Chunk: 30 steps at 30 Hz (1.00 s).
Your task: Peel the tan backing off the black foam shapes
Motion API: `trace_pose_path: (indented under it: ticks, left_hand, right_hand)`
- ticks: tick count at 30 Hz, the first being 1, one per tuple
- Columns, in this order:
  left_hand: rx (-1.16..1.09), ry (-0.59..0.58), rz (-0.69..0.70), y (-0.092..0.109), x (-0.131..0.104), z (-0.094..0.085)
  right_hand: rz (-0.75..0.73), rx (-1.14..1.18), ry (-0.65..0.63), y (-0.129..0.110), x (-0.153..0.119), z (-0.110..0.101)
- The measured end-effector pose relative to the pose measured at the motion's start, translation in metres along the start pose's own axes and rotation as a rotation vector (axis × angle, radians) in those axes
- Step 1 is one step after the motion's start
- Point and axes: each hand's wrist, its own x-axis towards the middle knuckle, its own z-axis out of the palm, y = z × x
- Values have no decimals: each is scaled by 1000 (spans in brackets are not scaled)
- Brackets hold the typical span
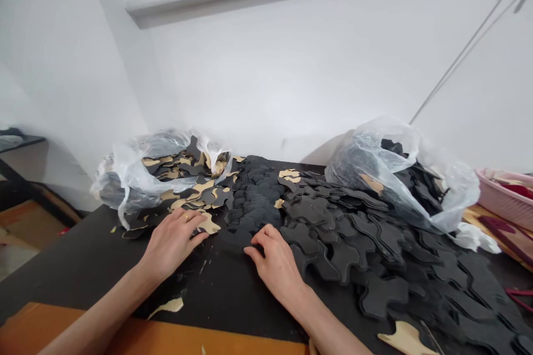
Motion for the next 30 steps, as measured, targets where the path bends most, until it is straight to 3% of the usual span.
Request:
trace_pose_path:
  ticks: [4,6,12,19,24,28,30]
  left_hand:
    - [18,-2,-7,4,2,4]
    - [13,10,-28,8,2,7]
    - [-62,15,-75,11,2,9]
    - [-320,89,-206,8,3,6]
    - [-624,273,-401,-9,3,6]
    - [-837,480,-516,-16,5,-3]
    - [-980,502,-526,-9,5,-9]
  right_hand:
    - [2,210,-299,4,-9,-15]
    - [6,191,-352,4,-13,-18]
    - [72,-28,-274,-4,-14,-17]
    - [42,84,-289,-1,-14,-14]
    - [-34,149,-292,-1,-16,-10]
    - [-56,228,-181,-3,-16,-9]
    - [-30,346,-114,-5,-16,-8]
